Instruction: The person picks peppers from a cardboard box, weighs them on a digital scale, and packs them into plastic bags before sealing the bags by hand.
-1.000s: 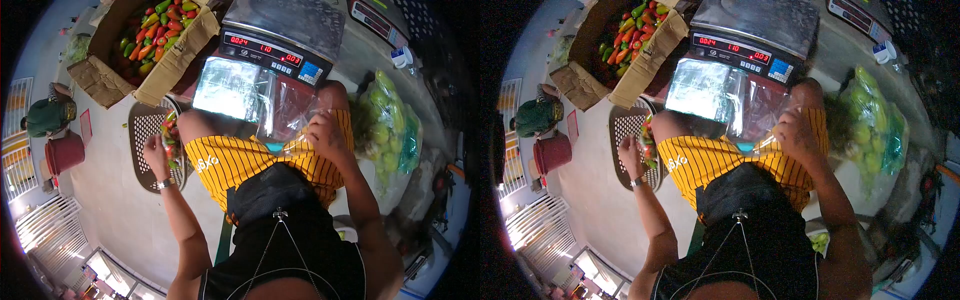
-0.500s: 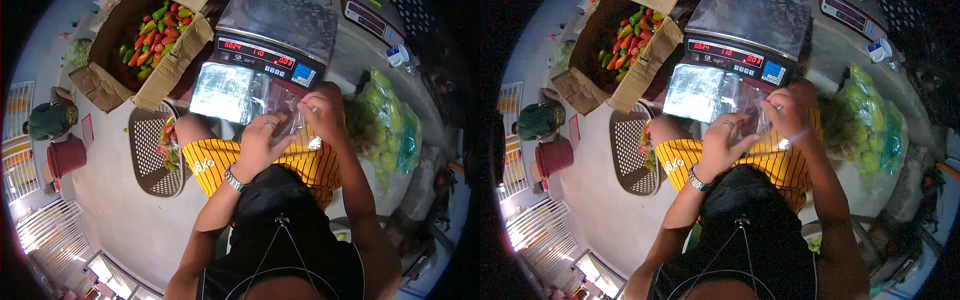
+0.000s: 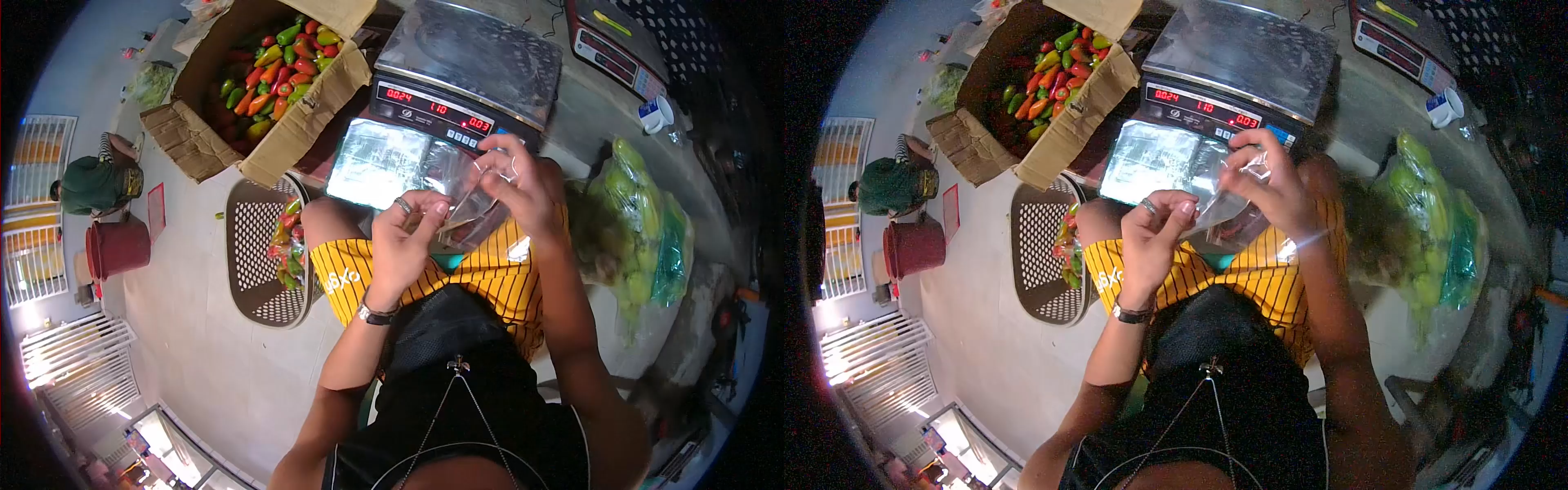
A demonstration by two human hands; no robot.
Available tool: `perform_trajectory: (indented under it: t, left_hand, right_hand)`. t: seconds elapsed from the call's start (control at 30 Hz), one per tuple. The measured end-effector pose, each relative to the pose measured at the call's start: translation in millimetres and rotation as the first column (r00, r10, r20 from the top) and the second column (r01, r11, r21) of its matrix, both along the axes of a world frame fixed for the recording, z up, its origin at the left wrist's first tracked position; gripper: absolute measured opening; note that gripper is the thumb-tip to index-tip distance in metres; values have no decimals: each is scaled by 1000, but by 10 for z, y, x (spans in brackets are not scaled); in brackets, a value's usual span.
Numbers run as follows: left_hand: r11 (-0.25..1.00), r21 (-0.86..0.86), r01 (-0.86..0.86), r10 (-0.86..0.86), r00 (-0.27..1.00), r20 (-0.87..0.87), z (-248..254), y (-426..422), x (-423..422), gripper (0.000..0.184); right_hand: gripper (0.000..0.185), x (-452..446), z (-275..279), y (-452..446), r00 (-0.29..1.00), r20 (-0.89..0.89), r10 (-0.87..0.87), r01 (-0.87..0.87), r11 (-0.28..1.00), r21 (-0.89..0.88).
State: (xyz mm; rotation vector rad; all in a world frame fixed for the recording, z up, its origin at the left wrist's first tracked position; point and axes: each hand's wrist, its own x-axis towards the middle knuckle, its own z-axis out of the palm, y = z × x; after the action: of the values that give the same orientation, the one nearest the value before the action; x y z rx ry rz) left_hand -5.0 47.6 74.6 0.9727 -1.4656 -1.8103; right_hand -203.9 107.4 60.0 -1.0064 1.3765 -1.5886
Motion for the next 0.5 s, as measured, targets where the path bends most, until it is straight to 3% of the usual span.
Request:
perform_trajectory:
  t: [0.07,0.23,0.27,0.3,0.33,0.4,0.5]
  left_hand:
    - [1000,20,14,-14,1000,13,1,-86,90,11]
    - [1000,11,9,-9,998,59,147,-337,306,12]
    - [998,51,-32,34,998,-44,249,-358,317,22]
    - [991,-117,-60,51,996,-75,136,-461,354,34]
    - [945,-326,-2,35,995,96,201,-566,399,37]
    - [860,-454,233,-70,935,347,399,-658,414,51]
    - [836,-346,427,-270,868,417,604,-628,183,39]
  right_hand:
    - [19,-39,120,-24,993,32,113,-116,987,115]
    - [19,37,170,-68,999,22,39,-42,987,153]
    - [19,72,176,-84,999,22,33,-36,988,148]
    - [18,87,210,-97,998,-44,50,-43,989,139]
    - [17,102,268,-105,992,-108,68,-53,990,131]
    - [14,150,331,-121,968,-222,113,-88,989,120]
    - [9,191,389,-180,923,-347,166,-132,984,120]
